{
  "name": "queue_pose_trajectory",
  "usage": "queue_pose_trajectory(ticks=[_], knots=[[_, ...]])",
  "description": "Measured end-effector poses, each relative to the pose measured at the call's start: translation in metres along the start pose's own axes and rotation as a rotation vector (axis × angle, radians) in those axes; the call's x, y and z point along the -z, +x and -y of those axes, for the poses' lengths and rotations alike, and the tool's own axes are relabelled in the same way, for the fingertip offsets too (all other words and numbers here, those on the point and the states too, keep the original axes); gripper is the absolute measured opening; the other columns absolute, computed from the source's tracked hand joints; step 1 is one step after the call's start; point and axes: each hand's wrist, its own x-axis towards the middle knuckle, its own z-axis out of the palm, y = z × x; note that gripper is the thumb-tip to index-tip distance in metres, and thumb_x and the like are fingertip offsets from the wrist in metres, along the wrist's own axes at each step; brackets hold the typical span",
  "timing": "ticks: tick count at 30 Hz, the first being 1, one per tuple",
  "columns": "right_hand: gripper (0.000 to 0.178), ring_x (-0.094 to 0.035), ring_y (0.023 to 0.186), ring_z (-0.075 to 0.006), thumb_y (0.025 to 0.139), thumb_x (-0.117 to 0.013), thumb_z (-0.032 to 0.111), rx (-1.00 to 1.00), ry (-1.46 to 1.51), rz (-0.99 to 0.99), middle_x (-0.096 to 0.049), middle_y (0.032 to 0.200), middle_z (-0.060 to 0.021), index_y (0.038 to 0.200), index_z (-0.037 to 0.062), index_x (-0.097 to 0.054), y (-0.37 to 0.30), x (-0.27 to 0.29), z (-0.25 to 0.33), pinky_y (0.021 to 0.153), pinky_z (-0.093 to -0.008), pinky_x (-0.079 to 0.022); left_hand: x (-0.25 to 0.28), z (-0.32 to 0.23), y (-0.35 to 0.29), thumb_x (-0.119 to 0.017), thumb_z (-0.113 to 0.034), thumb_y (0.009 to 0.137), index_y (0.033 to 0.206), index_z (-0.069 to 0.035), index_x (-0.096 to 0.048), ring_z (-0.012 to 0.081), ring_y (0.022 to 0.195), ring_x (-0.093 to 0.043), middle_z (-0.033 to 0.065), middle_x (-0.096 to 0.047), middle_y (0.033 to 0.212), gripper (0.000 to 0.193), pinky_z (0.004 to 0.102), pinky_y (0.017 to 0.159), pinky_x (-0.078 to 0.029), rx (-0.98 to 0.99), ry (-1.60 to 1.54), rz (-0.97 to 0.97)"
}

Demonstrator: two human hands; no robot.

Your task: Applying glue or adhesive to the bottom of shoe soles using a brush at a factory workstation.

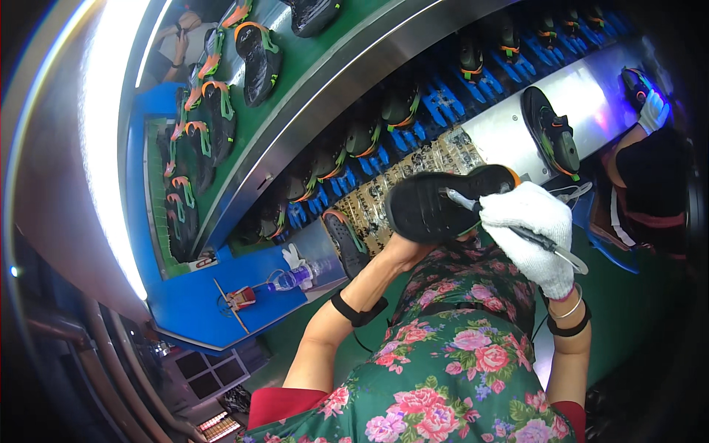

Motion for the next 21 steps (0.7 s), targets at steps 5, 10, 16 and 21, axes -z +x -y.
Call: queue_pose_trajectory(ticks=[5, 10, 16, 21], knots=[[0.017, -0.072, 0.079, -0.0248, 0.076, -0.081, 0.001, 0.047, -0.002, -0.028, -0.077, 0.094, -0.0102, 0.092, 0.0059, -0.077, -0.007, -0.001, 0.004, 0.072, -0.0337, -0.057, -0.019, -0.01, -0.003, -0.045, -0.05, 0.106, 0.149, -0.013, -0.046, 0.0386, 0.125, -0.061, 0.0203, -0.052, 0.147, 0.056, 0.0564, 0.106, -0.052, -0.119, -0.444, 0.067], [0.019, -0.071, 0.078, -0.0236, 0.075, -0.081, -0.002, 0.051, 0.027, -0.092, -0.077, 0.094, -0.0109, 0.093, 0.0046, -0.077, -0.003, 0.0, 0.016, 0.071, -0.0337, -0.057, -0.006, -0.001, 0.001, -0.051, -0.047, 0.1, 0.148, -0.006, -0.048, 0.0422, 0.123, -0.062, 0.025, -0.056, 0.143, 0.063, 0.0589, 0.106, -0.051, -0.08, -0.898, 0.299], [0.022, -0.07, 0.078, -0.0199, 0.074, -0.081, -0.006, 0.02, 0.06, -0.169, -0.076, 0.093, -0.0135, 0.094, -0.0005, -0.075, 0.005, -0.001, 0.021, 0.07, -0.031, -0.055, -0.008, 0.02, 0.01, -0.064, -0.064, 0.086, 0.155, -0.003, -0.039, 0.0372, 0.143, -0.044, 0.0235, -0.042, 0.157, 0.095, 0.0531, 0.118, -0.038, -0.135, -0.592, 0.072], [0.023, -0.072, 0.081, -0.025, 0.073, -0.081, -0.004, 0.141, -0.065, -0.139, -0.077, 0.097, -0.014, 0.095, 0.0025, -0.077, 0.009, 0.008, 0.025, 0.073, -0.0347, -0.057, -0.048, 0.004, 0.01, -0.06, -0.074, 0.085, 0.157, -0.008, -0.035, 0.0366, 0.148, -0.035, 0.0205, -0.035, 0.161, 0.101, 0.0545, 0.124, -0.025, -0.082, -0.497, 0.102]])
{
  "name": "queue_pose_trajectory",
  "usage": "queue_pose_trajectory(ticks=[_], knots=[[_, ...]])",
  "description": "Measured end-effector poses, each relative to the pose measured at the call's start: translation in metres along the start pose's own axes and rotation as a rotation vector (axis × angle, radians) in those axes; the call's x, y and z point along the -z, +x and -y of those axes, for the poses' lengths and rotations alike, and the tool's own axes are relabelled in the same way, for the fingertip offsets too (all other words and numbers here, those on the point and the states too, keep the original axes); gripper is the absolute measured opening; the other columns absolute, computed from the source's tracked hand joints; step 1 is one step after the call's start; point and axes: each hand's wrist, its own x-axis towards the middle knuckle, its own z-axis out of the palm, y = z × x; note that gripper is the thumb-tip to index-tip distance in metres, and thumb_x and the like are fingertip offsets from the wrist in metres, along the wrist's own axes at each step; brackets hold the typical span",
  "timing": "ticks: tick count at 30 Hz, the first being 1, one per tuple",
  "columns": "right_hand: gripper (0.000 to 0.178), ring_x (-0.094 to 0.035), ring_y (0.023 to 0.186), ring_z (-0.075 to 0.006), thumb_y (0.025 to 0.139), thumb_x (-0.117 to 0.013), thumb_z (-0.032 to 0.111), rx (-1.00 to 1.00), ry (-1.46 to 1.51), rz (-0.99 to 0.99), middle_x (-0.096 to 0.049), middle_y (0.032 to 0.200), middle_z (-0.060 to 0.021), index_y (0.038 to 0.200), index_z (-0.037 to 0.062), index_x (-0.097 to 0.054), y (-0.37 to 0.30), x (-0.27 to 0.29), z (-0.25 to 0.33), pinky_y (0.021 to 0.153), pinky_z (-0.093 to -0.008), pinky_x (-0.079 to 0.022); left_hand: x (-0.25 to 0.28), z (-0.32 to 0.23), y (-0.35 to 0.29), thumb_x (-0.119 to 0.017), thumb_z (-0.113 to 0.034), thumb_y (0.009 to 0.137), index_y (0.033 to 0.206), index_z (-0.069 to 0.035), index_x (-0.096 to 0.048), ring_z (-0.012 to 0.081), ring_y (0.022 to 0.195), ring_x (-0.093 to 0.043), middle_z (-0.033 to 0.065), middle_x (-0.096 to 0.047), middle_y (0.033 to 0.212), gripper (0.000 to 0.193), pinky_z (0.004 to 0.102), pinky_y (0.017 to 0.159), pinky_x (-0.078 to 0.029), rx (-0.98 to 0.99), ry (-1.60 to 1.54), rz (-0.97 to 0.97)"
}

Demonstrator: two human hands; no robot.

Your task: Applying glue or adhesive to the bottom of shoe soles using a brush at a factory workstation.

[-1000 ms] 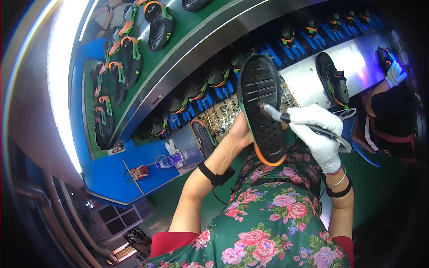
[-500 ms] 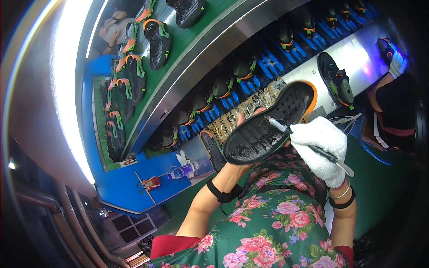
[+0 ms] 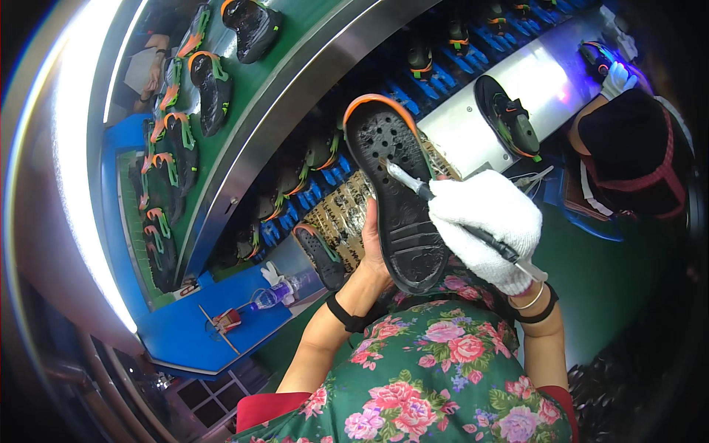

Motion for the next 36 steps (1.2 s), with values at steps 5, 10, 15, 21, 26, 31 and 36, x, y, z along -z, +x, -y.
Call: queue_pose_trajectory(ticks=[5, 10, 15, 21, 26, 31, 36], knots=[[0.035, -0.072, 0.098, -0.0274, 0.078, -0.076, 0.003, 0.102, -0.037, 0.076, -0.075, 0.114, -0.0135, 0.113, 0.0049, -0.077, 0.004, 0.002, -0.005, 0.086, -0.0379, -0.056, 0.024, 0.006, 0.001, -0.057, -0.074, 0.09, 0.154, -0.011, -0.043, 0.0356, 0.135, -0.053, 0.0159, -0.052, 0.15, 0.091, 0.0567, 0.114, -0.042, 0.117, -0.417, 0.165], [0.041, -0.069, 0.108, -0.0281, 0.082, -0.071, 0.001, 0.128, -0.092, 0.089, -0.072, 0.122, -0.0153, 0.123, 0.0048, -0.072, 0.004, -0.014, -0.005, 0.091, -0.0363, -0.054, 0.033, 0.013, -0.002, -0.052, -0.071, 0.094, 0.153, -0.01, -0.041, 0.0338, 0.134, -0.056, 0.0158, -0.054, 0.148, 0.086, 0.0543, 0.115, -0.043, 0.047, -0.196, 0.112], [0.035, -0.07, 0.099, -0.0271, 0.082, -0.074, 0.002, 0.1, 0.109, 0.084, -0.074, 0.114, -0.013, 0.117, 0.0047, -0.075, -0.003, -0.016, -0.008, 0.085, -0.0379, -0.056, 0.038, 0.013, 0.003, -0.046, -0.073, 0.096, 0.152, -0.009, -0.042, 0.0337, 0.134, -0.055, 0.0176, -0.054, 0.148, 0.085, 0.0539, 0.114, -0.043, 0.09, -0.266, 0.207], [0.033, -0.07, 0.101, -0.0309, 0.082, -0.076, 0.005, 0.088, 0.008, 0.069, -0.073, 0.115, -0.016, 0.115, 0.0016, -0.072, -0.008, -0.008, -0.01, 0.087, -0.0395, -0.055, 0.012, 0.006, 0.006, -0.045, -0.079, 0.091, 0.155, -0.01, -0.039, 0.0344, 0.138, -0.051, 0.0155, -0.049, 0.153, 0.094, 0.055, 0.116, -0.04, 0.03, 0.035, 0.072], [0.03, -0.072, 0.093, -0.0292, 0.079, -0.078, 0.005, 0.037, 0.17, 0.075, -0.075, 0.106, -0.0148, 0.108, 0.0023, -0.075, -0.003, -0.012, -0.007, 0.087, -0.0415, -0.056, 0.049, 0.004, 0.012, -0.045, -0.085, 0.087, 0.156, 0.0, -0.033, 0.0333, 0.142, -0.045, 0.0166, -0.039, 0.161, 0.11, 0.0498, 0.12, -0.035, 0.079, -0.378, 0.429], [0.036, -0.068, 0.108, -0.0288, 0.084, -0.073, 0.003, 0.036, 0.029, 0.08, -0.072, 0.12, -0.0125, 0.12, 0.0044, -0.073, -0.021, -0.02, -0.014, 0.1, -0.0428, -0.051, -0.007, -0.009, 0.024, -0.043, -0.085, 0.088, 0.158, -0.009, -0.033, 0.0375, 0.141, -0.046, 0.0192, -0.041, 0.158, 0.104, 0.0562, 0.117, -0.037, -0.06, 0.291, 0.091], [0.023, -0.073, 0.091, -0.0261, 0.075, -0.079, -0.001, -0.017, 0.218, -0.02, -0.077, 0.104, -0.0146, 0.098, 0.0044, -0.077, -0.009, -0.025, -0.009, 0.082, -0.0372, -0.057, 0.001, -0.015, 0.031, -0.041, -0.082, 0.09, 0.157, -0.012, -0.034, 0.04, 0.133, -0.053, 0.0154, -0.043, 0.155, 0.097, 0.0604, 0.109, -0.047, -0.13, 0.071, 0.265]])
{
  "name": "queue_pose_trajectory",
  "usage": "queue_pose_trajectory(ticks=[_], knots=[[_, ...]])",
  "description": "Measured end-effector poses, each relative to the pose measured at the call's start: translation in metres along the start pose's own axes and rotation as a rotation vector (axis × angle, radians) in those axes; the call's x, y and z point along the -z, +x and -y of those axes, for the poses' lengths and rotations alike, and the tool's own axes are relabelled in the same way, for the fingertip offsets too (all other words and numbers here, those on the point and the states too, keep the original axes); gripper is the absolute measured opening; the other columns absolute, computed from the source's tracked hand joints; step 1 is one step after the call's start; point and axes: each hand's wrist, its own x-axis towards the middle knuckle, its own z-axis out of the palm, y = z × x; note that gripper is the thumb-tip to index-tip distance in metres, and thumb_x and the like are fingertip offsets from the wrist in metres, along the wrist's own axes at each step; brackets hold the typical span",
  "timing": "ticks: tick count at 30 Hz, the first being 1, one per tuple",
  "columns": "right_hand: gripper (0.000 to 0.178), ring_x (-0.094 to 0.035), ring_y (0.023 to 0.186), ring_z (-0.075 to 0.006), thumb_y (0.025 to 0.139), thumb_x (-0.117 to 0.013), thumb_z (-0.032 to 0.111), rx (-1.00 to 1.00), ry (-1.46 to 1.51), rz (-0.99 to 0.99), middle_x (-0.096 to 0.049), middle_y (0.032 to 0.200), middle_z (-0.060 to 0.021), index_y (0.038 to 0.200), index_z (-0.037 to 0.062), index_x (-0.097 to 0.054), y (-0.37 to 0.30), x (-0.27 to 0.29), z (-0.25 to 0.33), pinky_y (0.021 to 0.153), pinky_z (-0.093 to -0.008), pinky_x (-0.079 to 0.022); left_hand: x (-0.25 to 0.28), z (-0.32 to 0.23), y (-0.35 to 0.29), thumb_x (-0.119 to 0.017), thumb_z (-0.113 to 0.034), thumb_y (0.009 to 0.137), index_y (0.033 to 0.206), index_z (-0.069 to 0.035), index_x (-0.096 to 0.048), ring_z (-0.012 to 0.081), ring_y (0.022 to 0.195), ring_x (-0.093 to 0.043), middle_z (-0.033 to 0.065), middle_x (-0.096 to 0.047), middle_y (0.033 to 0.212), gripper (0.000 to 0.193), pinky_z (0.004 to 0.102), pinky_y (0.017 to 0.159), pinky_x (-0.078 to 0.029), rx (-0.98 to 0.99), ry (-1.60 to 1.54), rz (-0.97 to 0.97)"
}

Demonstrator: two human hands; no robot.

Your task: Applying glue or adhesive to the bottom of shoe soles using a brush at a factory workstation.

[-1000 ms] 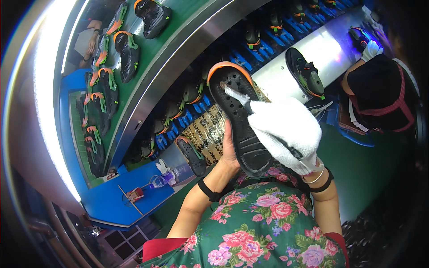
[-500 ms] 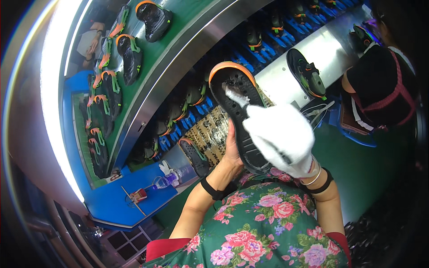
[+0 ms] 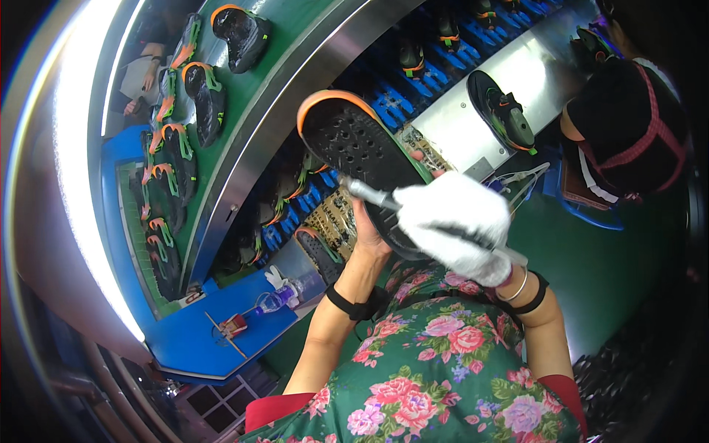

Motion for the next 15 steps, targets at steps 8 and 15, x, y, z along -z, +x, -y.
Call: queue_pose_trajectory(ticks=[8, 15], knots=[[0.027, -0.072, 0.098, -0.0271, 0.085, -0.076, 0.003, 0.126, -0.105, 0.106, -0.074, 0.112, -0.0107, 0.111, 0.0044, -0.076, -0.007, -0.009, 0.005, 0.087, -0.0369, -0.057, -0.017, -0.01, 0.016, -0.043, -0.082, 0.09, 0.153, -0.009, -0.039, 0.0445, 0.13, -0.054, 0.0167, -0.05, 0.149, 0.097, 0.0634, 0.102, -0.05, -0.059, -0.129, -0.022], [0.019, -0.073, 0.088, -0.0274, 0.076, -0.079, -0.001, 0.117, -0.153, -0.025, -0.077, 0.1, -0.0147, 0.095, 0.0036, -0.077, -0.008, -0.01, 0.001, 0.079, -0.0356, -0.056, -0.026, -0.018, 0.026, -0.047, -0.086, 0.085, 0.153, -0.01, -0.038, 0.0483, 0.123, -0.058, 0.0291, -0.053, 0.142, 0.102, 0.0685, 0.1, -0.049, -0.081, -0.366, 0.074]])
